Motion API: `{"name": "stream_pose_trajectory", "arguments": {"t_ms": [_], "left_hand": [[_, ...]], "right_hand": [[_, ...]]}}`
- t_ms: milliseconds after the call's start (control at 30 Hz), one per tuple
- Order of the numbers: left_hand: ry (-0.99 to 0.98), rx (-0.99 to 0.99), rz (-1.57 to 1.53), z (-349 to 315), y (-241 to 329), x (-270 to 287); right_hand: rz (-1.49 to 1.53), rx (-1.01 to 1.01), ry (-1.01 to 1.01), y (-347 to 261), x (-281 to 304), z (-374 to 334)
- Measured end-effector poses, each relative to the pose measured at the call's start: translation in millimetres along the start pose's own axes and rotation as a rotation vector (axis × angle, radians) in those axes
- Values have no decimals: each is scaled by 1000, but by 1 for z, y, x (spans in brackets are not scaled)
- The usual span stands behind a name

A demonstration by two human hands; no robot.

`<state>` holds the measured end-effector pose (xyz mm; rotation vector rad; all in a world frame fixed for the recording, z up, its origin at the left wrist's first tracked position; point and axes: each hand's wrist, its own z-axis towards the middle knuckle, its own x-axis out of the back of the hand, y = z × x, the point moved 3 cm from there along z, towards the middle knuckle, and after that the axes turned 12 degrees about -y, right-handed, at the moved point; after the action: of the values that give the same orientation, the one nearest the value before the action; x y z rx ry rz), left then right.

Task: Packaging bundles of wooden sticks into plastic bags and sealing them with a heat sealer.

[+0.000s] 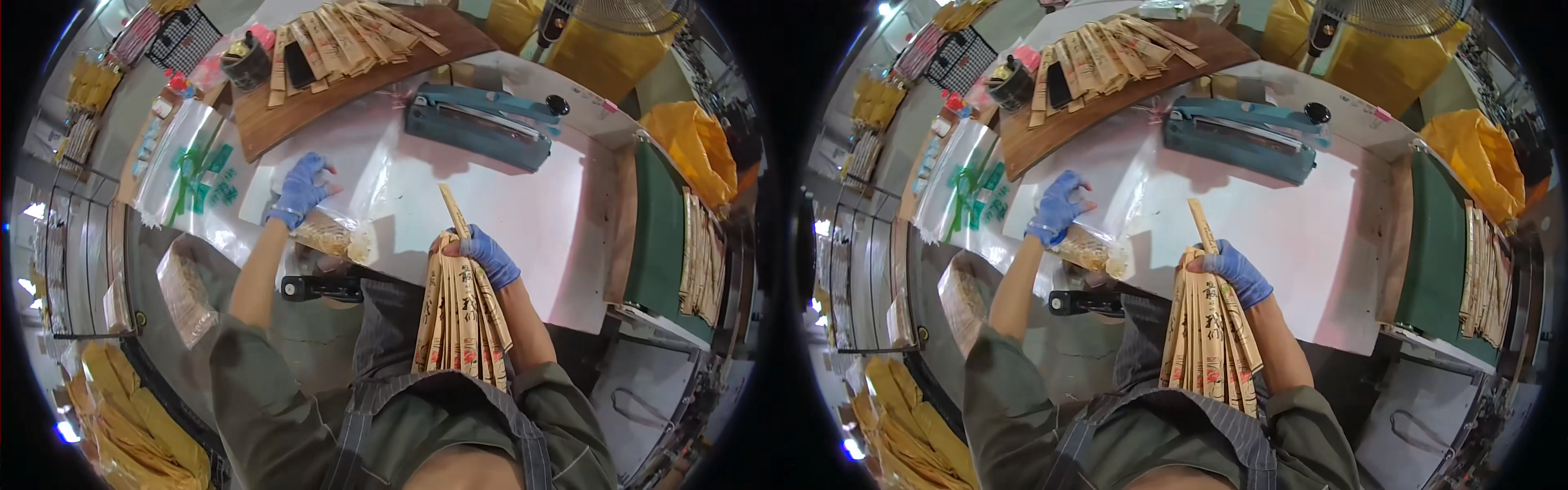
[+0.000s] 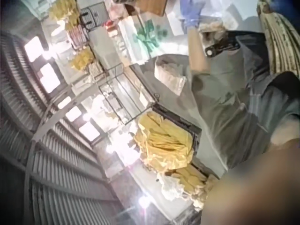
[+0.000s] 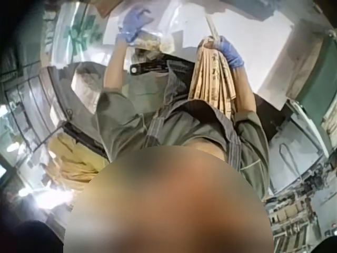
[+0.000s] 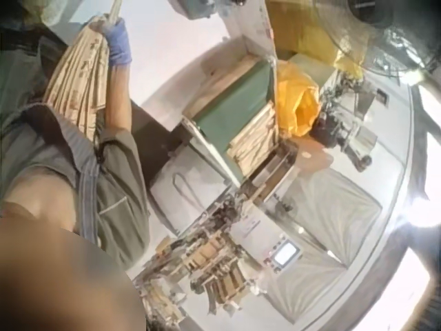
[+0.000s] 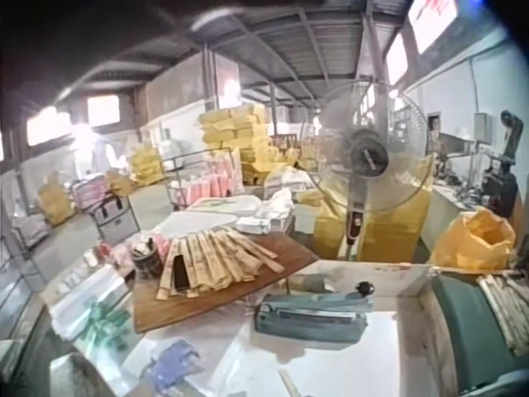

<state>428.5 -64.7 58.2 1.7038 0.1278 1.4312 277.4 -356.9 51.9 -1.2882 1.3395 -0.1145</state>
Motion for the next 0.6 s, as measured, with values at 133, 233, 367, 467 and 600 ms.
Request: {"name": "stream_pose_trajectory", "arguments": {"t_ms": [133, 233, 367, 467, 600], "left_hand": [[103, -70, 408, 12, -44, -4], [5, -236, 172, 6, 25, -59], [88, -229, -112, -21, 127, -107], [6, 58, -111, -30, 116, -95], [127, 226, -349, -43, 90, -79]], "right_hand": [[-2, 0, 48, 12, 4, 7], [-7, 15, 96, 22, 17, 8], [-88, -18, 85, 25, -1, 27], [-110, -68, 61, 8, -17, 24], [-111, 4, 131, 14, 6, 15]]}}
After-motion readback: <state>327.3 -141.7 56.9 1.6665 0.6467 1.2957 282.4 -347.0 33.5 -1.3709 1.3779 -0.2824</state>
